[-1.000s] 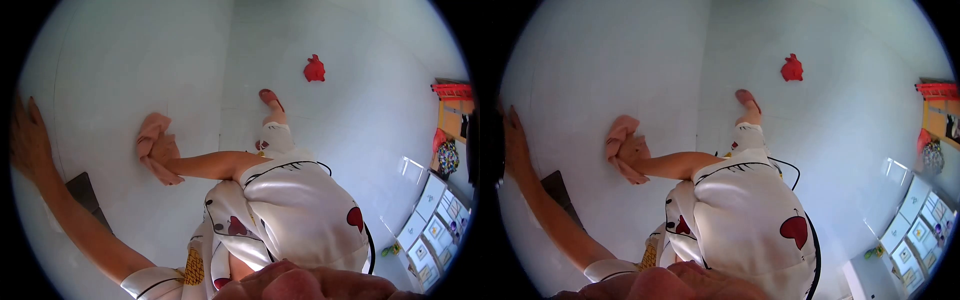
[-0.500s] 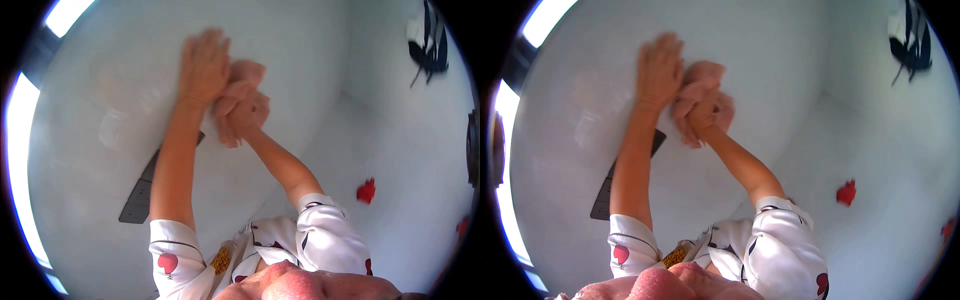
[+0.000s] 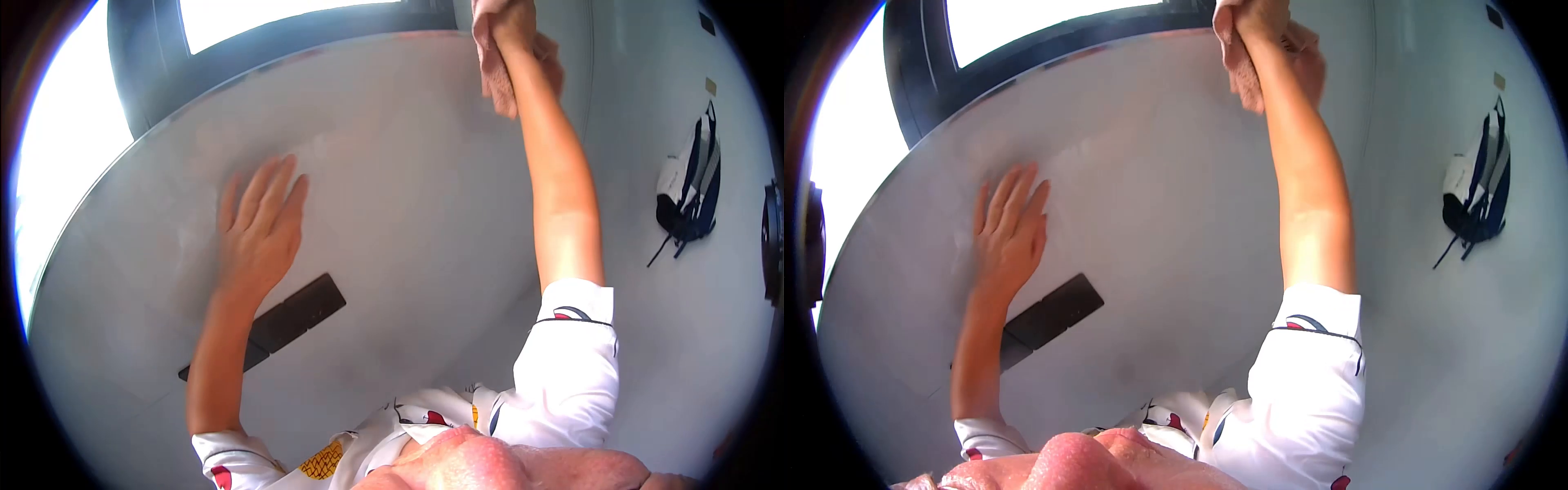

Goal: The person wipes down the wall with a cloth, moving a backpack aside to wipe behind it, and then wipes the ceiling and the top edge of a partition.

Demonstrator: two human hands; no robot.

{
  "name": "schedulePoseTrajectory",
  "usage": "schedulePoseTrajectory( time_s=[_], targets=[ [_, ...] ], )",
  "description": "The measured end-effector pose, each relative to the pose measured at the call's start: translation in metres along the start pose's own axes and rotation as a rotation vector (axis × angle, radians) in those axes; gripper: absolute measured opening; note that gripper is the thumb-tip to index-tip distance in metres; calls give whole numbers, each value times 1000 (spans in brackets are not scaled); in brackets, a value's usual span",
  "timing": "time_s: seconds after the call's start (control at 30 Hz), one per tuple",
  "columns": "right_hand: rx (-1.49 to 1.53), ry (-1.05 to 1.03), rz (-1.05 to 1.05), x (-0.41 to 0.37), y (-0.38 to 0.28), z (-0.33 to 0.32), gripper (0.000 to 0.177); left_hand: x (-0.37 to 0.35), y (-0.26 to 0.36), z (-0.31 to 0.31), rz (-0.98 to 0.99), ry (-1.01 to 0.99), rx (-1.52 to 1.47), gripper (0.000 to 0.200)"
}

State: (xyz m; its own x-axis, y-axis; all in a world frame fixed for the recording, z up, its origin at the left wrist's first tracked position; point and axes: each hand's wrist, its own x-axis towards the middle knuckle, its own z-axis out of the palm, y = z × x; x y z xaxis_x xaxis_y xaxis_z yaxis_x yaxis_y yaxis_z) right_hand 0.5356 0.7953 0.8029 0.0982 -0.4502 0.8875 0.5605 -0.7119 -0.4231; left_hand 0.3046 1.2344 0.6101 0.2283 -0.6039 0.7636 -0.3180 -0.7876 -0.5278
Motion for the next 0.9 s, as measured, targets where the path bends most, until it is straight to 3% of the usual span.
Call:
schedulePoseTrajectory(
  time_s=[0.03,0.13,0.23,0.37,0.43,0.57,0.77,0.9],
  targets=[
    [-441,231,-331,22,39,29,36,-2,-3,-5,-29,6,49,43],
    [-271,-281,-191,19,6,23,32,-9,-13,1,-142,-147,96,48],
    [-272,-802,-24,35,18,26,32,16,-15,-11,-99,-112,141,51],
    [-224,-1213,134,53,27,47,33,20,-15,-13,-106,-143,148,53],
    [-203,-1293,174,54,23,58,33,17,-16,-15,-113,-184,161,51],
    [-180,-1342,215,52,12,63,34,14,-18,-9,-56,-64,198,44],
    [-198,-1452,206,36,-43,43,38,24,-15,-14,-24,-29,114,42],
    [-178,-1505,202,49,-53,31,43,89,10,-35,32,-75,-32,40]
  ],
)
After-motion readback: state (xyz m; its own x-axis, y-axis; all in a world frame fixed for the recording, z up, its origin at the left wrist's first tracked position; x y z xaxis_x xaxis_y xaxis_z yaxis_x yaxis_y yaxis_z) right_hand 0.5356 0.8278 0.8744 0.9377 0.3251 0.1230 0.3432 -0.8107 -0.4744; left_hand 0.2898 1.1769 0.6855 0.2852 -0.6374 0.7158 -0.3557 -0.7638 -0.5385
